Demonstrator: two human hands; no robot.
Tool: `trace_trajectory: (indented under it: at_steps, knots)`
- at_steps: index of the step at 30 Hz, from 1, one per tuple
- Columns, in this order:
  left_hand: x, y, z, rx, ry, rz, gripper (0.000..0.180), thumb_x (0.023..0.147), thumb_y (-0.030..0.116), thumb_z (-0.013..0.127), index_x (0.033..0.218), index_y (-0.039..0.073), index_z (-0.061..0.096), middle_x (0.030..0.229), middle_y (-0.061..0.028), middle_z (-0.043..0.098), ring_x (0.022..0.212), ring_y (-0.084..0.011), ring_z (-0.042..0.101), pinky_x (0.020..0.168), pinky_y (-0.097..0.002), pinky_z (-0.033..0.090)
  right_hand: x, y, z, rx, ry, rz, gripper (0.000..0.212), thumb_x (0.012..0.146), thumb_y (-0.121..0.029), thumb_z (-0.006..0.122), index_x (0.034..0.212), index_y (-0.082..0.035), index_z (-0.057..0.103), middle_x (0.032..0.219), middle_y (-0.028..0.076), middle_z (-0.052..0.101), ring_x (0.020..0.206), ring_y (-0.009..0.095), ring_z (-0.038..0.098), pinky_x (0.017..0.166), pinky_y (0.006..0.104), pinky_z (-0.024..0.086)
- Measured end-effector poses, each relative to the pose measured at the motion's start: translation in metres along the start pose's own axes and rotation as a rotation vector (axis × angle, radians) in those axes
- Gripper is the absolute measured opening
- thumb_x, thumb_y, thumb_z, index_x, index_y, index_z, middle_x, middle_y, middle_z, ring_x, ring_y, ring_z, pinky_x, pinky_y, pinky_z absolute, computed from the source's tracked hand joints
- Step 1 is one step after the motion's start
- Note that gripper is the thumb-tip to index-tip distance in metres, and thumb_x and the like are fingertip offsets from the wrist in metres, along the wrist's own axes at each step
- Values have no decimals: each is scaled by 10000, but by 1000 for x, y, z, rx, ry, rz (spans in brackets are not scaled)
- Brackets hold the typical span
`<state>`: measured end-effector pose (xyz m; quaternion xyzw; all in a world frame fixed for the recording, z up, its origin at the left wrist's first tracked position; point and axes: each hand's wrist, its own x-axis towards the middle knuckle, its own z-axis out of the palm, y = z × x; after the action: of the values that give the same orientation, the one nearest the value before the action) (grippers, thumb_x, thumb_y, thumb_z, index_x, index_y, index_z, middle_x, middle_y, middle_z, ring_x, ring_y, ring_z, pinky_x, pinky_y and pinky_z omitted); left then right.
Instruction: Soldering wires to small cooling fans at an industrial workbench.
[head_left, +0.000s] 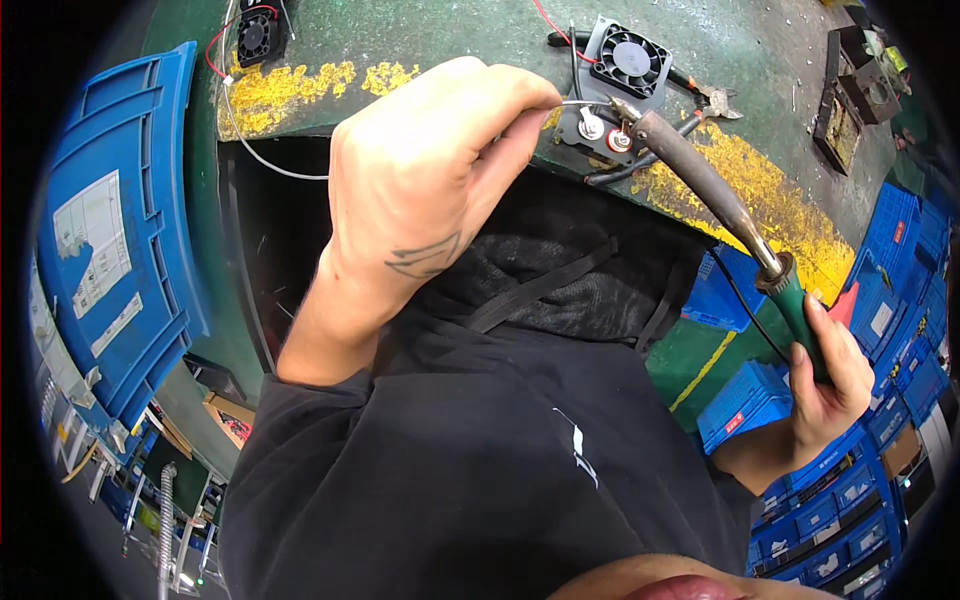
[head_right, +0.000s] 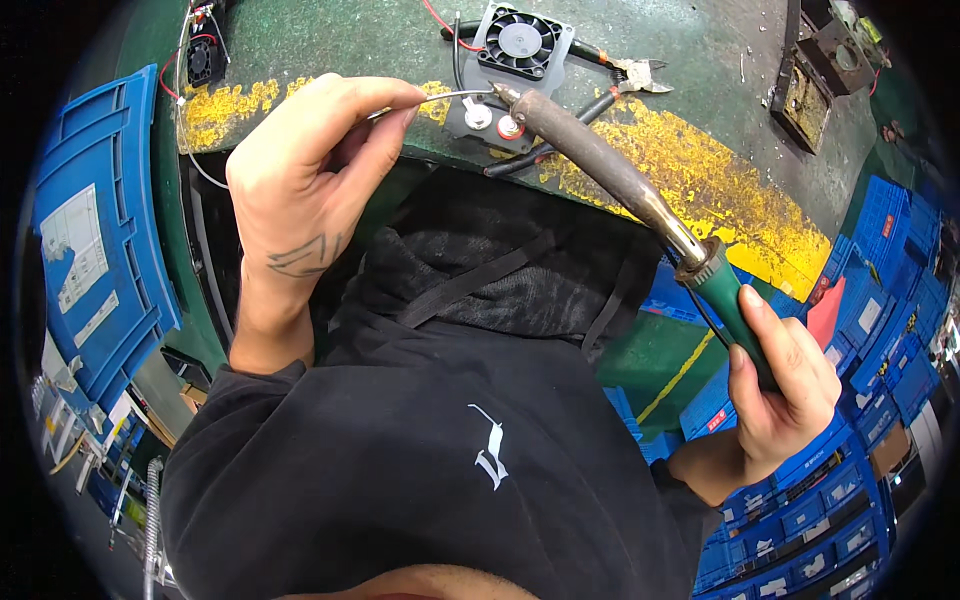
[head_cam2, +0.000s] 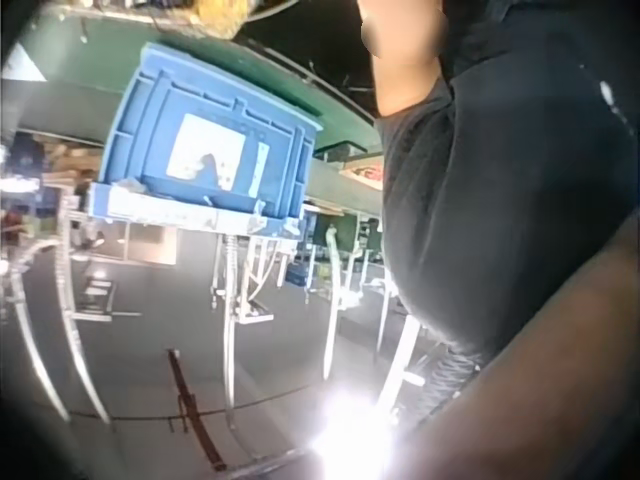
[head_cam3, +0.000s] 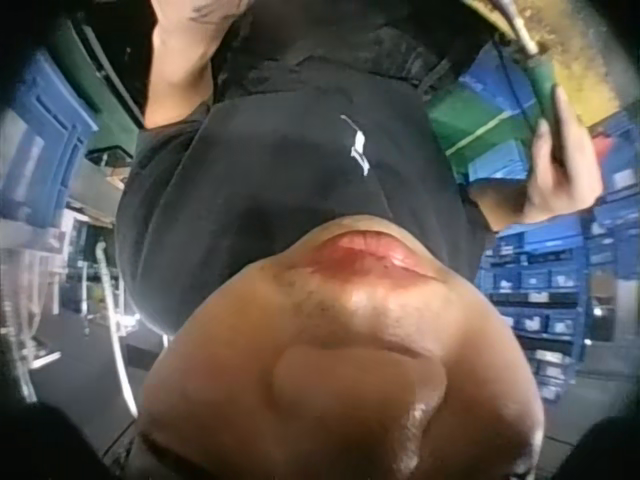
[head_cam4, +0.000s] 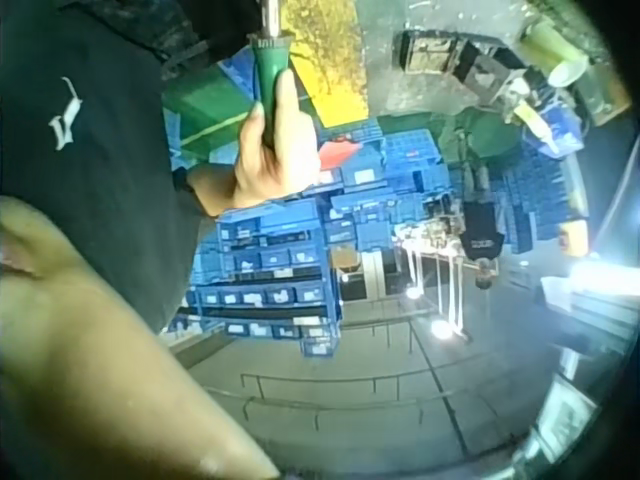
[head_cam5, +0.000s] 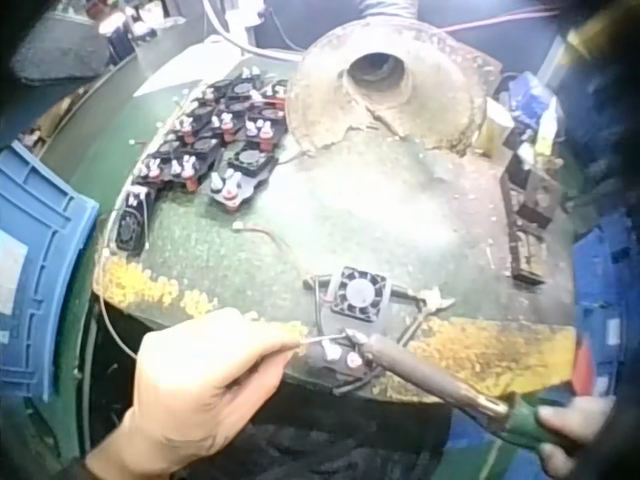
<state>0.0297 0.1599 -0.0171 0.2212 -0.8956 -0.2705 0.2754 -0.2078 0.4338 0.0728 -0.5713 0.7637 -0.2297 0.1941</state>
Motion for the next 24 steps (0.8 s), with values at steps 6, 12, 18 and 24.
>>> trace_trajectory:
  at_steps: [6,12,18,24]
  knots:
    - [2,3,0,-14,-13,-14,163,838,-41,768,976,43,749,759,-25,637,586,-84,524,550,-223,423,0,2,0,11,3,-2,525,744,142,713,1261,55,693,731,85,580,613,147,525,578,253,395]
    - [1,1,1,23,-6,1,181,802,45,779,959,102,709,790,-62,647,683,-269,656,595,-346,519,0,2,1,19,5,2,535,741,145,715,1267,54,689,738,90,586,619,147,532,582,253,400]
    - [2,1,3,44,-14,20,176,805,51,779,958,104,708,786,-60,643,696,-268,661,602,-348,523,-1,1,0,5,-1,8,533,742,149,712,1266,52,691,741,93,593,620,146,535,581,251,401]
    - [2,1,4,35,-13,13,175,808,52,776,960,104,706,790,-59,646,702,-266,664,606,-348,525,0,2,1,19,0,3,526,748,146,715,1264,53,692,741,91,590,620,144,536,580,246,398]
